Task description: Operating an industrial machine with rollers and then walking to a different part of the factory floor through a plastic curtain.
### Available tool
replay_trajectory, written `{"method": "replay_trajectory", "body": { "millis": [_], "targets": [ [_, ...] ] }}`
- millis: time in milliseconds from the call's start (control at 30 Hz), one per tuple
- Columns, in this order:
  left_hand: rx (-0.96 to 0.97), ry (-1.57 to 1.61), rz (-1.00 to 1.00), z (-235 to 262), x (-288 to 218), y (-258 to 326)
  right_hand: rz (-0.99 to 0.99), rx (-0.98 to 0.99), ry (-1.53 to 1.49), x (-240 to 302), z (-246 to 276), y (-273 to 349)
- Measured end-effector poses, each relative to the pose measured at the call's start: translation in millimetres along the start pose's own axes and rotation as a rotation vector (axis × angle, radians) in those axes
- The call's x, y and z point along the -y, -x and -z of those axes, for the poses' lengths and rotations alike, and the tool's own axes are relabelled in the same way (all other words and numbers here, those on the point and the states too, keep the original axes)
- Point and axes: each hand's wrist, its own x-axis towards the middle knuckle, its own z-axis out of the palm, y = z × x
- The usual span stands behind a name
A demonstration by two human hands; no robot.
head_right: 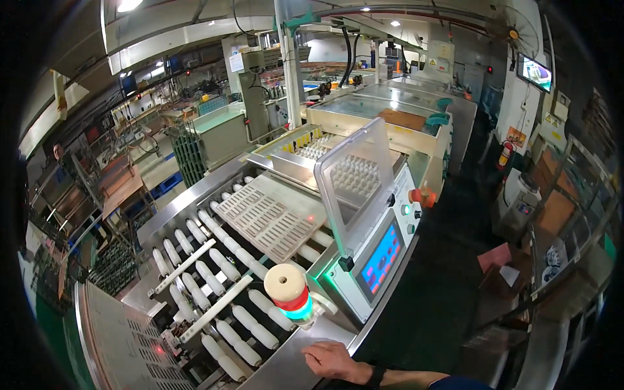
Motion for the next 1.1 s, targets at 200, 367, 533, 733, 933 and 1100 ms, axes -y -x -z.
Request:
{"method": "replay_trajectory", "body": {
  "millis": [200, 367, 533, 733, 933, 1100],
  "targets": [
    [-0.007, 0.035, 0.032, 9, -7, 6, -0.023, 0.022, 0.004, 2, 1, 0],
    [0.072, -0.111, 0.032, 5, 2, 5, -0.012, 0.018, -0.020, 5, 4, -2],
    [0.005, 0.105, -0.060, -21, 52, -13, -0.003, 0.008, -0.023, 6, 4, -3],
    [-0.266, -1.303, -0.638, -51, 110, -32, -0.023, 0.023, -0.017, 6, 4, -2],
    [-0.049, -0.144, -0.074, -21, 74, -16, -0.021, 0.028, -0.017, 5, 4, -2],
    [-0.019, -0.059, -0.003, -2, 28, -4, -0.025, 0.025, -0.010, 3, 3, -1]
  ]
}}
